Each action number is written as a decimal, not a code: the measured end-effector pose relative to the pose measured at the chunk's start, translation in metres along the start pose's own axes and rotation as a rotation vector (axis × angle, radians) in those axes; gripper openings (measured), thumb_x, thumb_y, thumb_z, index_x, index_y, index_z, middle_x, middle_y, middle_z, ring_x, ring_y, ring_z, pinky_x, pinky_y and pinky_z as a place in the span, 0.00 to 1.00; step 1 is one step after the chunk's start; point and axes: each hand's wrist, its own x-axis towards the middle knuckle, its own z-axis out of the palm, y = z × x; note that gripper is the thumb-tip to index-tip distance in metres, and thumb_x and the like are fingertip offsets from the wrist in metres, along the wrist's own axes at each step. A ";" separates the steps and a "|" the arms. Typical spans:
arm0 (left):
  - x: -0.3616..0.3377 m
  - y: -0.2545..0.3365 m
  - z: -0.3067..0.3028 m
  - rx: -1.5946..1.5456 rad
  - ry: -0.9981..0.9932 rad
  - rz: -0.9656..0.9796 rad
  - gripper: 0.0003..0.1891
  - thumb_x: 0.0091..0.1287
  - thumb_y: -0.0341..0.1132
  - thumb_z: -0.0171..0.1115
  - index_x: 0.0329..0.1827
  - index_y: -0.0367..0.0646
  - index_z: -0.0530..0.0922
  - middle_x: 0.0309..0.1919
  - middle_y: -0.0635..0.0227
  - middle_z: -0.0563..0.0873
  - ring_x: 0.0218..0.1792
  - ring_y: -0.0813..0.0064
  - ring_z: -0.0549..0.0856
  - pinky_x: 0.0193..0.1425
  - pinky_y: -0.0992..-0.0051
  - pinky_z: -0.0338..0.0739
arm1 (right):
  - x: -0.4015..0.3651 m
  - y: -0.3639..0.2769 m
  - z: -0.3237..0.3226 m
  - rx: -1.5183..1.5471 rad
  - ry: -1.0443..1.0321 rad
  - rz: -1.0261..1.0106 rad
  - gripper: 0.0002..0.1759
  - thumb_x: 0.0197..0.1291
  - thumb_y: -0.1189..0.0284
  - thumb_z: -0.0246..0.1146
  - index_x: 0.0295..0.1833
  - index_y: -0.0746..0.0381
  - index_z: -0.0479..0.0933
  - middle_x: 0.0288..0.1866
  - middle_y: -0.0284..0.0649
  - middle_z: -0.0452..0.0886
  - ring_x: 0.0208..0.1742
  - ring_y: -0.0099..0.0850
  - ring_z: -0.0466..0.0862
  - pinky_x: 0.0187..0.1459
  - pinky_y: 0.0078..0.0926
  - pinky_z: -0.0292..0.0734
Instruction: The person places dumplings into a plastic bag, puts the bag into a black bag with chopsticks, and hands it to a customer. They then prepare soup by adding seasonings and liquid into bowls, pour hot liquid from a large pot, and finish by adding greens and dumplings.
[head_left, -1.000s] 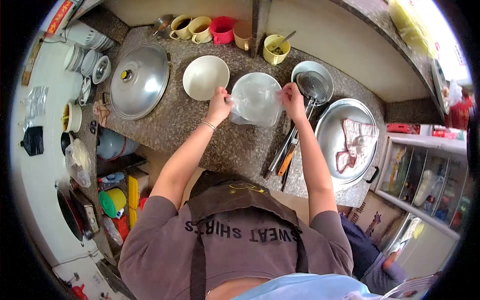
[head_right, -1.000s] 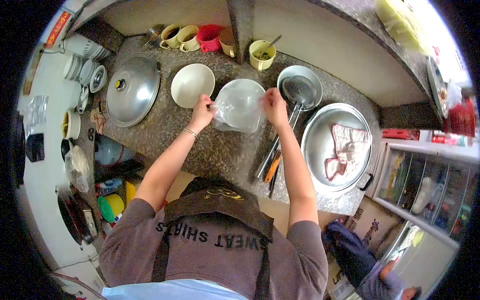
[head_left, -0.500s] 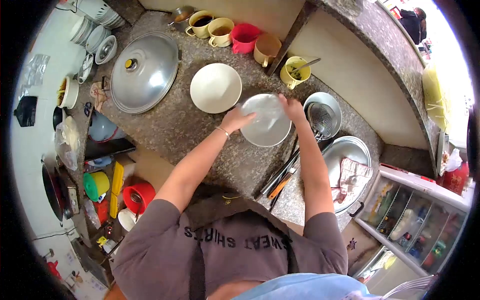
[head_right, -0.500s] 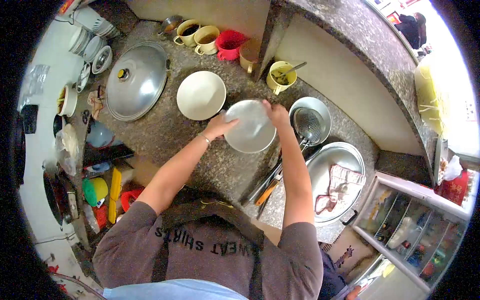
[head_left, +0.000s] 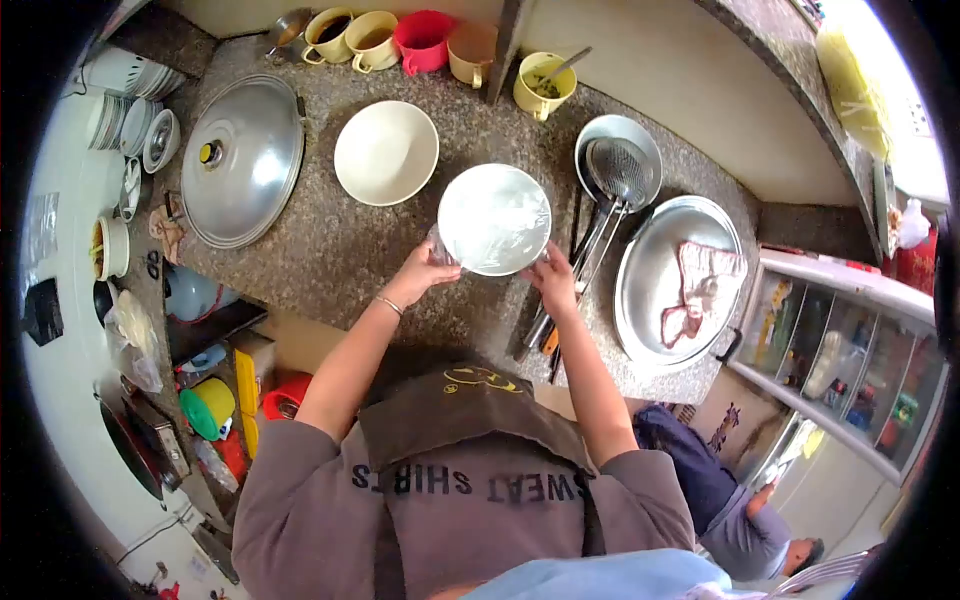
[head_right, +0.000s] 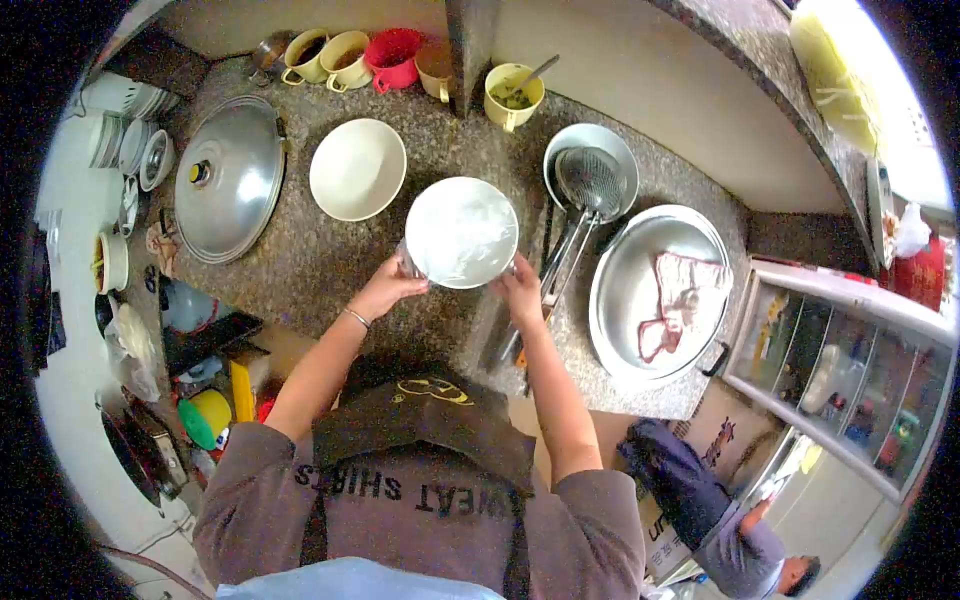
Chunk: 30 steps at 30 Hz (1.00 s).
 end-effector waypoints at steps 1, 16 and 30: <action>-0.004 -0.006 0.002 0.191 0.086 0.068 0.31 0.56 0.25 0.67 0.63 0.40 0.63 0.48 0.66 0.79 0.46 0.71 0.81 0.51 0.70 0.80 | -0.002 0.021 -0.010 0.006 0.007 -0.001 0.25 0.56 0.79 0.55 0.62 0.62 0.68 0.41 0.43 0.80 0.36 0.34 0.81 0.40 0.28 0.80; -0.067 0.084 -0.072 0.994 0.057 -0.176 0.26 0.55 0.46 0.72 0.50 0.40 0.74 0.28 0.67 0.83 0.23 0.80 0.80 0.28 0.77 0.76 | -0.041 -0.045 -0.003 -0.663 0.293 -0.385 0.15 0.55 0.77 0.58 0.50 0.67 0.76 0.35 0.42 0.82 0.33 0.24 0.80 0.35 0.23 0.76; 0.223 0.202 0.005 -0.141 0.145 0.129 0.17 0.69 0.39 0.55 0.57 0.43 0.66 0.42 0.61 0.79 0.40 0.65 0.83 0.45 0.63 0.82 | -0.019 -0.054 0.099 -0.923 -0.150 -0.215 0.23 0.59 0.66 0.62 0.58 0.63 0.72 0.40 0.46 0.84 0.23 0.33 0.83 0.31 0.30 0.78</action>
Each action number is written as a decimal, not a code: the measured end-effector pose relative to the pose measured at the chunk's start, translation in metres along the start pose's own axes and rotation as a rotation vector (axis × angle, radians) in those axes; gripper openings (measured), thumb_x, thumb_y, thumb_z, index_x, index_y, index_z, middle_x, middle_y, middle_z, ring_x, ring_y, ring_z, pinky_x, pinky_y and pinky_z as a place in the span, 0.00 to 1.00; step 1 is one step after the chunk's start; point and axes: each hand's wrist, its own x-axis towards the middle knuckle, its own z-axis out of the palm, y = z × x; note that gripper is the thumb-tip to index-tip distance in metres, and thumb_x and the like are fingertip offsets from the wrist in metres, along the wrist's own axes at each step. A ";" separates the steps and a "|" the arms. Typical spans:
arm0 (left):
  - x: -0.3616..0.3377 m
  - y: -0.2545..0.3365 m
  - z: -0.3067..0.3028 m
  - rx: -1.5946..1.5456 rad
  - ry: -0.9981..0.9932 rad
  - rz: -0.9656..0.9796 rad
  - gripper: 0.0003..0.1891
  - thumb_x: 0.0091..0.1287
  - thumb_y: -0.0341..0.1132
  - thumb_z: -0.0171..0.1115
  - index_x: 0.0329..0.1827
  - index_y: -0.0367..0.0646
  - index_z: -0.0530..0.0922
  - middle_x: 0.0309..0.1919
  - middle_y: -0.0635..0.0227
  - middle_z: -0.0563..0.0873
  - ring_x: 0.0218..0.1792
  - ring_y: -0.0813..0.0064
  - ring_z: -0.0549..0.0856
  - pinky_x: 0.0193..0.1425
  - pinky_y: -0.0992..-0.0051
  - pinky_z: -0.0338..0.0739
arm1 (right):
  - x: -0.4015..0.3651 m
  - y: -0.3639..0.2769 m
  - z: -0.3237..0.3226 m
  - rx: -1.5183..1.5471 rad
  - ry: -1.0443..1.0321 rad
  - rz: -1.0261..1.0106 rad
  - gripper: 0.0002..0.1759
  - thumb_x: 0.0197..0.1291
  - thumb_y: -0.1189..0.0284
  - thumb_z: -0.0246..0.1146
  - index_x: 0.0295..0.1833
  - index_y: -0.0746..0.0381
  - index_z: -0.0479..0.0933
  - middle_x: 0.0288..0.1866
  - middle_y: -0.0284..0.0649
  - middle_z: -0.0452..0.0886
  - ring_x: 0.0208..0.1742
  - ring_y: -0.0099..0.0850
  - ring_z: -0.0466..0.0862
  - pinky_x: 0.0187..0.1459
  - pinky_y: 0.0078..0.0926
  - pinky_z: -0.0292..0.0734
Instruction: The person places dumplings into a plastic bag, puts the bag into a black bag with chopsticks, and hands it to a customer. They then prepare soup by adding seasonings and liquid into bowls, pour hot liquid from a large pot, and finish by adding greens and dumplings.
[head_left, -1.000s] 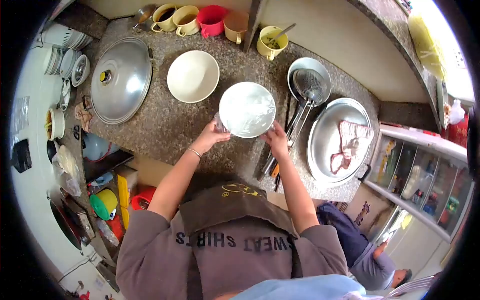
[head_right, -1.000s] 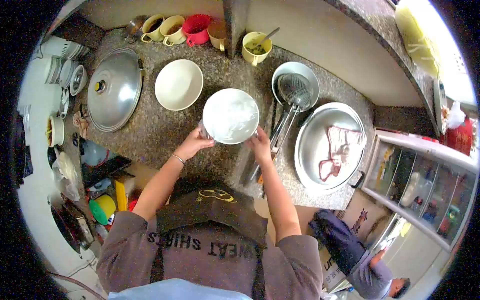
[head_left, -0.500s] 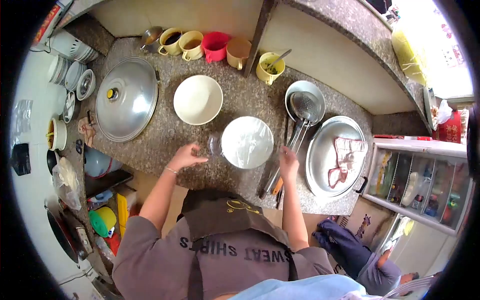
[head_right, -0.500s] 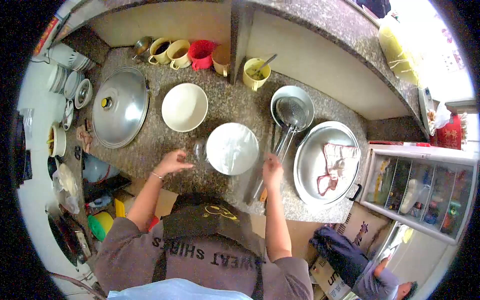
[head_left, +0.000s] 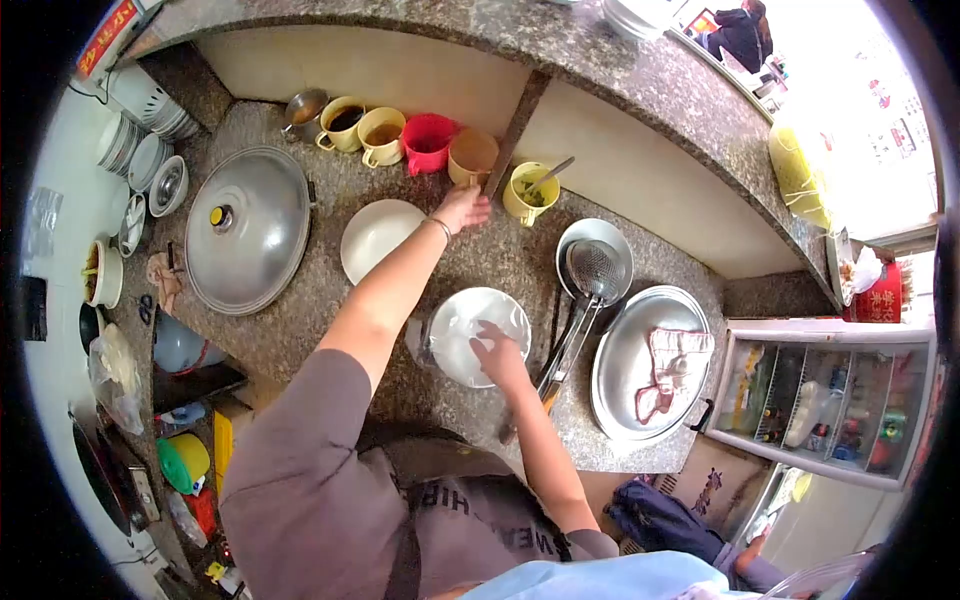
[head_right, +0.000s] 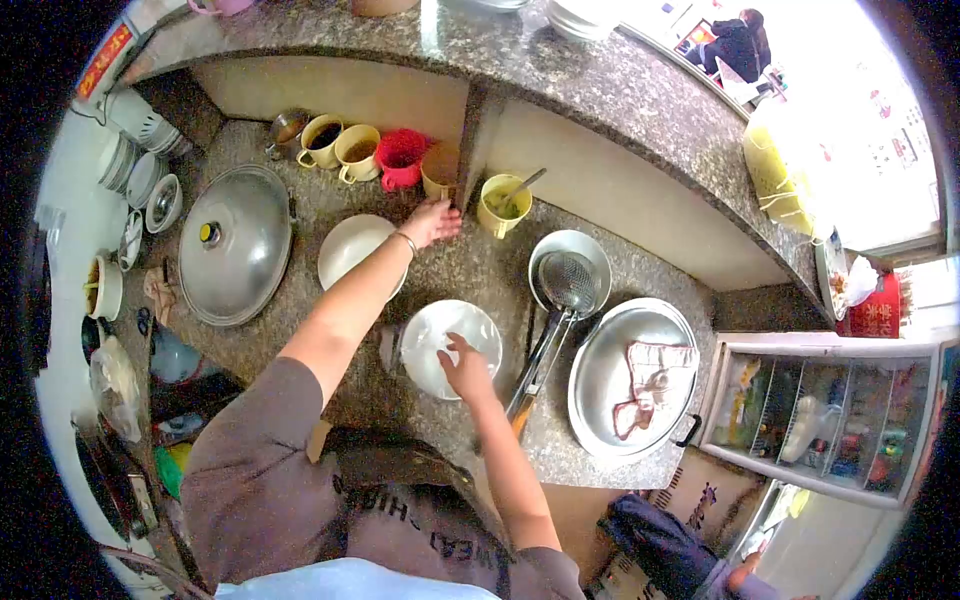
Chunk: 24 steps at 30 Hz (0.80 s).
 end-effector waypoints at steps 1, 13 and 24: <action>0.001 -0.004 0.000 -0.014 0.086 0.014 0.16 0.69 0.40 0.55 0.55 0.43 0.68 0.40 0.63 0.79 0.39 0.66 0.83 0.45 0.64 0.82 | -0.013 -0.005 -0.011 0.075 -0.007 0.048 0.24 0.59 0.66 0.62 0.60 0.62 0.71 0.40 0.46 0.84 0.22 0.32 0.83 0.30 0.31 0.78; -0.251 -0.051 -0.015 0.425 0.075 0.704 0.12 0.71 0.38 0.52 0.42 0.36 0.74 0.32 0.67 0.80 0.32 0.79 0.77 0.40 0.76 0.72 | -0.006 -0.080 -0.018 0.467 0.356 -0.328 0.43 0.49 0.74 0.71 0.70 0.62 0.57 0.30 0.36 0.78 0.31 0.22 0.77 0.34 0.21 0.73; -0.350 -0.058 -0.037 0.898 -0.024 0.889 0.07 0.67 0.31 0.55 0.38 0.35 0.73 0.25 0.65 0.74 0.25 0.73 0.73 0.32 0.75 0.68 | -0.075 -0.075 -0.051 -0.188 0.359 -0.658 0.10 0.57 0.78 0.62 0.45 0.61 0.80 0.34 0.42 0.78 0.31 0.35 0.80 0.33 0.27 0.75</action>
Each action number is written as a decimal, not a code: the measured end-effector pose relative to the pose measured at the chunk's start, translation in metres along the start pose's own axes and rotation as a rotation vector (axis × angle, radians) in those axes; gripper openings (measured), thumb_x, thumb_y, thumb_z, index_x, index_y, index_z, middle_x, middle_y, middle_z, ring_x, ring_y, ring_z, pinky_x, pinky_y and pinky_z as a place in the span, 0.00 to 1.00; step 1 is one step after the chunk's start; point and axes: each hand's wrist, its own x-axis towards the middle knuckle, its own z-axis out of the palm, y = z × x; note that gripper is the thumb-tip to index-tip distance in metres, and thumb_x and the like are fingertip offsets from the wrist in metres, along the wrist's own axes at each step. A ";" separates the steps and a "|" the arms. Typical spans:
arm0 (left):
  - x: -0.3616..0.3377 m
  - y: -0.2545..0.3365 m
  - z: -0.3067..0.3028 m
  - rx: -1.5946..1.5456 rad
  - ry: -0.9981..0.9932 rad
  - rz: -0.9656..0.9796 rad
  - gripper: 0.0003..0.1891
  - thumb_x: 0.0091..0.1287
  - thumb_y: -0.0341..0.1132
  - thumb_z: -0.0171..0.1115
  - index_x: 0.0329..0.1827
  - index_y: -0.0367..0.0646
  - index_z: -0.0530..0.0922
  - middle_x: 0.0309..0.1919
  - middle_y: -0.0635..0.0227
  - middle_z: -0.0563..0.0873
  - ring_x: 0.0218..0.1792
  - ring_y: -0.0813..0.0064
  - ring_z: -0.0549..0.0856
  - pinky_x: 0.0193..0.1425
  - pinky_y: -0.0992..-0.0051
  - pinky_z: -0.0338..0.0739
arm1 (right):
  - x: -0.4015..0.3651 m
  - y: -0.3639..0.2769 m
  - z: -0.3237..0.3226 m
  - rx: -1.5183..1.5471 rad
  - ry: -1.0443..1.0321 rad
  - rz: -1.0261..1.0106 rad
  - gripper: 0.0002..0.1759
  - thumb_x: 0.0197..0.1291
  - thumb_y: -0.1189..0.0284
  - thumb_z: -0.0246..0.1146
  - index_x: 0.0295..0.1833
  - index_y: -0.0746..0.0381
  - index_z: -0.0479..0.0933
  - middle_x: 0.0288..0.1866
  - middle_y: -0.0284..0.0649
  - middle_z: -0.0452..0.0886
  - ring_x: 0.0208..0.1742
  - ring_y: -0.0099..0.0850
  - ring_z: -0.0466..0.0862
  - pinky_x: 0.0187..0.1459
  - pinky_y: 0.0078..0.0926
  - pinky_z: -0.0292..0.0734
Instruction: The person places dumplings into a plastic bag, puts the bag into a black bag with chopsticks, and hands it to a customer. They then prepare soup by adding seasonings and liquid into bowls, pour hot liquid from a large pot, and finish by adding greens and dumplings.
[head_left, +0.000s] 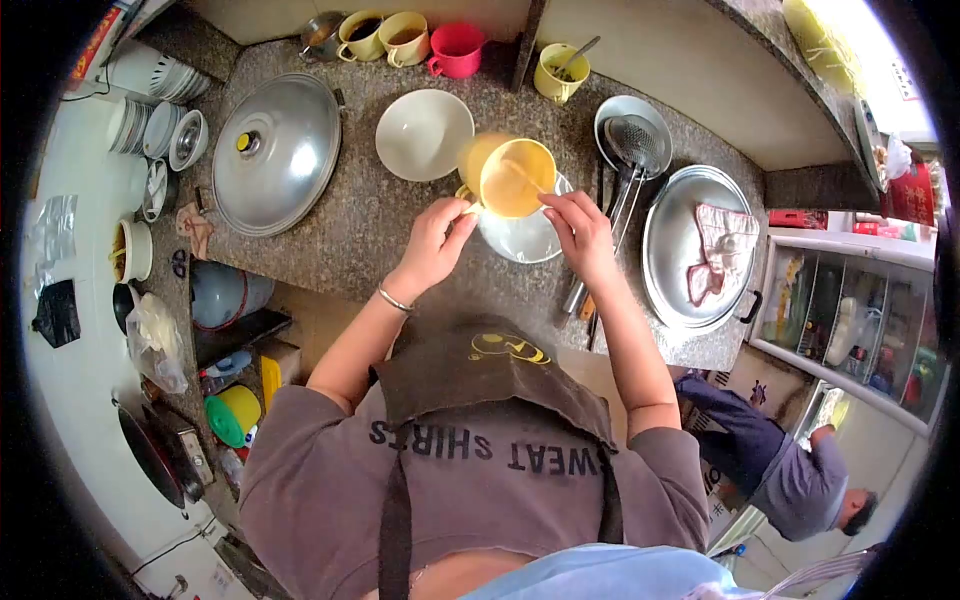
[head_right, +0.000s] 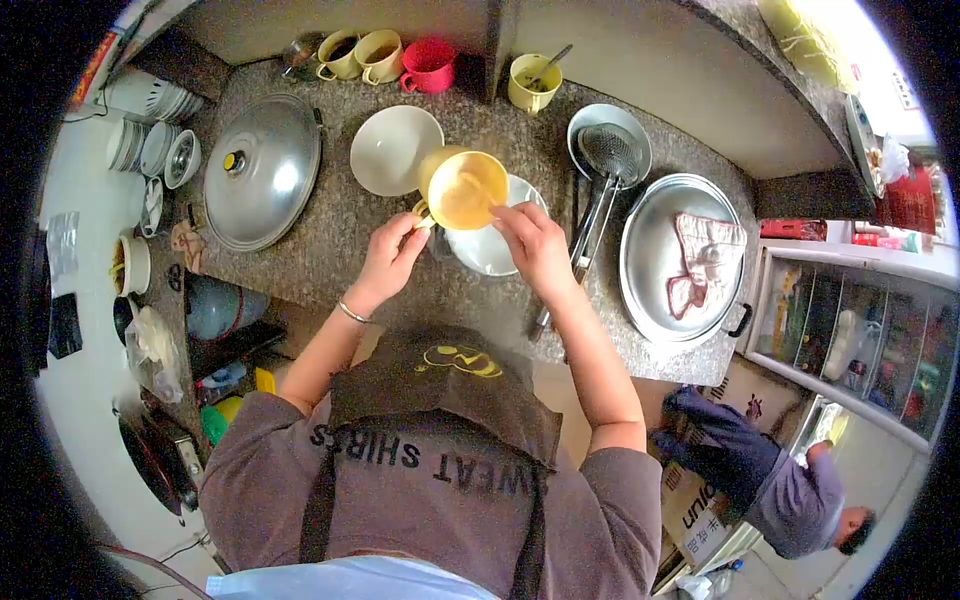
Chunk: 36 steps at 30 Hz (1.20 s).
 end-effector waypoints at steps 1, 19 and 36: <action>-0.003 0.001 0.001 -0.027 -0.015 -0.003 0.07 0.67 0.31 0.56 0.38 0.35 0.73 0.26 0.64 0.74 0.25 0.73 0.73 0.32 0.74 0.68 | -0.007 0.003 0.002 0.084 -0.002 0.042 0.10 0.56 0.77 0.63 0.45 0.60 0.81 0.33 0.41 0.77 0.30 0.36 0.79 0.32 0.27 0.76; -0.045 -0.030 0.003 -0.187 -0.054 -0.317 0.08 0.69 0.34 0.55 0.39 0.37 0.73 0.20 0.70 0.73 0.22 0.82 0.70 0.27 0.77 0.66 | -0.071 0.018 -0.036 0.782 0.292 0.577 0.15 0.67 0.67 0.55 0.43 0.69 0.79 0.26 0.35 0.77 0.25 0.22 0.73 0.27 0.19 0.67; 0.101 -0.082 0.037 -0.686 0.177 -0.596 0.15 0.72 0.46 0.49 0.41 0.43 0.74 0.28 0.75 0.76 0.28 0.82 0.77 0.36 0.80 0.77 | 0.008 0.015 -0.004 0.307 -0.089 0.227 0.43 0.54 0.65 0.68 0.71 0.59 0.52 0.46 0.44 0.78 0.37 0.34 0.82 0.38 0.29 0.79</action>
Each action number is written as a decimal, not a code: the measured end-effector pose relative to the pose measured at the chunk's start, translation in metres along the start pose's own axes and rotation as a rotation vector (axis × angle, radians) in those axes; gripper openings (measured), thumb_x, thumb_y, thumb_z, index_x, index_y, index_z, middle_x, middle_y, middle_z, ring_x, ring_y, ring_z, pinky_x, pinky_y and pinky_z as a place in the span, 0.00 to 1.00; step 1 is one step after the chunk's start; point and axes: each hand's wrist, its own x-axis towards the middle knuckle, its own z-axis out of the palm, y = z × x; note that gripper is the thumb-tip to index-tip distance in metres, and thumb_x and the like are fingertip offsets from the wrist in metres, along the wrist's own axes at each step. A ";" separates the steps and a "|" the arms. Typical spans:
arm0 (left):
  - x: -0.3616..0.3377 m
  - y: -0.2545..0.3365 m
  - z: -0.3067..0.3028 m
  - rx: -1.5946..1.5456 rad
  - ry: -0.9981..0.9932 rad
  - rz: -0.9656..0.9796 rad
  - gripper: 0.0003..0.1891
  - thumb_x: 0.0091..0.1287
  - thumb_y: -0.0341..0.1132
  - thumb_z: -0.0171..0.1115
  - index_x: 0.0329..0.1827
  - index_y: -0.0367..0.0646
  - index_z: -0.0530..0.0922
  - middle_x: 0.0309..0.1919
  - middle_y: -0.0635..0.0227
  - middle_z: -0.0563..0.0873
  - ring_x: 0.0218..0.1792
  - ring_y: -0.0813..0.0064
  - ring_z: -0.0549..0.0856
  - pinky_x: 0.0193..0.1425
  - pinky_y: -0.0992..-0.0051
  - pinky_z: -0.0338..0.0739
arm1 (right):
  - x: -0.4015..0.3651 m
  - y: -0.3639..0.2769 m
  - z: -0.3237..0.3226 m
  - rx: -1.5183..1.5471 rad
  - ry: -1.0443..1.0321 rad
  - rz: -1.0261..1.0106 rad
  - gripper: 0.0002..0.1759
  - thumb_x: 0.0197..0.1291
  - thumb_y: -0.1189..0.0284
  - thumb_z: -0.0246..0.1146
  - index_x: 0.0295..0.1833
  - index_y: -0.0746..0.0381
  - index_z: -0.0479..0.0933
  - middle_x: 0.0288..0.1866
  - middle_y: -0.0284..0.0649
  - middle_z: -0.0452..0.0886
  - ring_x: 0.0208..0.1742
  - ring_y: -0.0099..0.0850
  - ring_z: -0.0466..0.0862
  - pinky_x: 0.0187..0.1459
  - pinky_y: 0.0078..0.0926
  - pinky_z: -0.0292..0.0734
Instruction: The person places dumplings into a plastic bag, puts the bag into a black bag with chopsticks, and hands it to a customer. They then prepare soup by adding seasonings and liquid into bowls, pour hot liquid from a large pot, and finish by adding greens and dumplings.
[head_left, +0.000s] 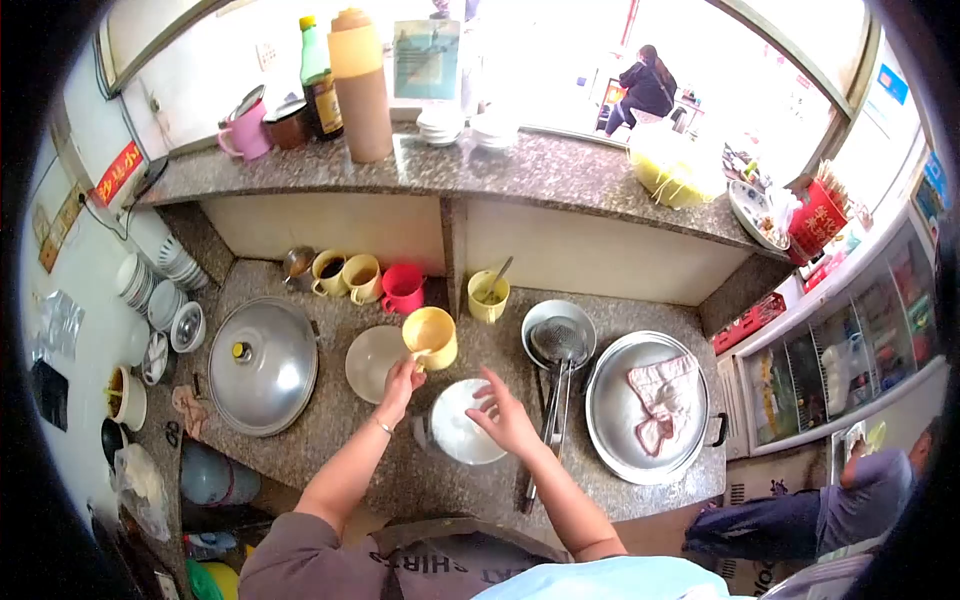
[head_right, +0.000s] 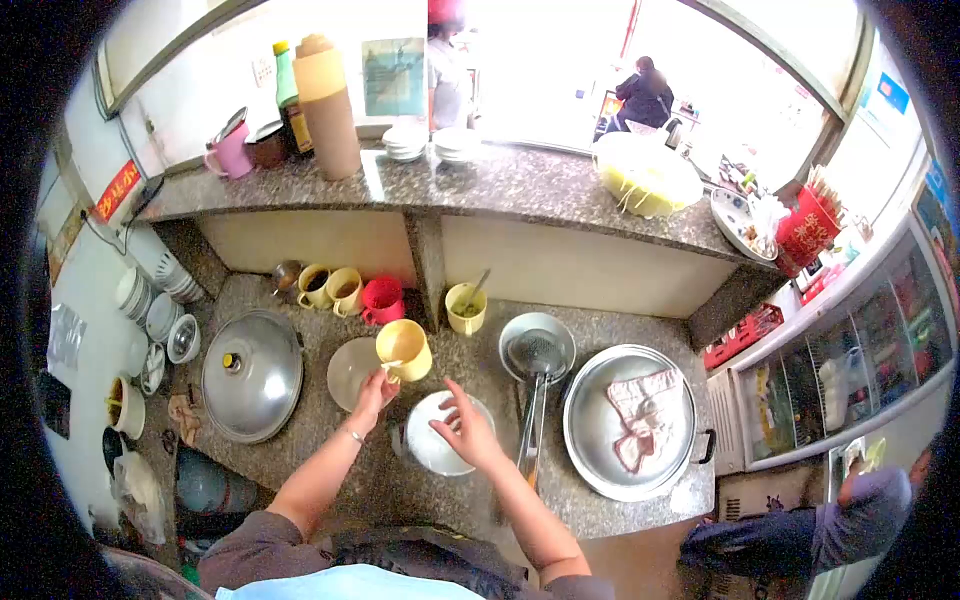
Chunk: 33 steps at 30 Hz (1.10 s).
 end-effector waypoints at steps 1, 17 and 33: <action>0.028 -0.007 0.000 0.003 -0.003 0.008 0.15 0.72 0.46 0.49 0.41 0.43 0.74 0.28 0.75 0.76 0.28 0.82 0.77 0.36 0.80 0.77 | -0.005 0.012 -0.004 0.018 0.029 0.041 0.42 0.55 0.65 0.68 0.71 0.60 0.53 0.45 0.44 0.79 0.37 0.34 0.82 0.38 0.29 0.79; 0.209 -0.020 0.022 0.273 0.295 0.146 0.23 0.67 0.30 0.51 0.62 0.51 0.55 0.33 0.59 0.79 0.16 0.70 0.79 0.21 0.72 0.80 | -0.101 0.135 -0.026 0.183 0.147 0.528 0.31 0.58 0.68 0.64 0.66 0.60 0.65 0.41 0.42 0.83 0.43 0.30 0.83 0.47 0.28 0.76; 0.164 0.036 -0.051 0.162 0.130 0.035 0.16 0.71 0.51 0.49 0.49 0.49 0.72 0.33 0.75 0.74 0.25 0.82 0.74 0.28 0.79 0.74 | -0.064 0.097 -0.023 -0.078 0.010 0.437 0.22 0.61 0.66 0.62 0.57 0.65 0.71 0.37 0.42 0.82 0.38 0.27 0.82 0.42 0.27 0.77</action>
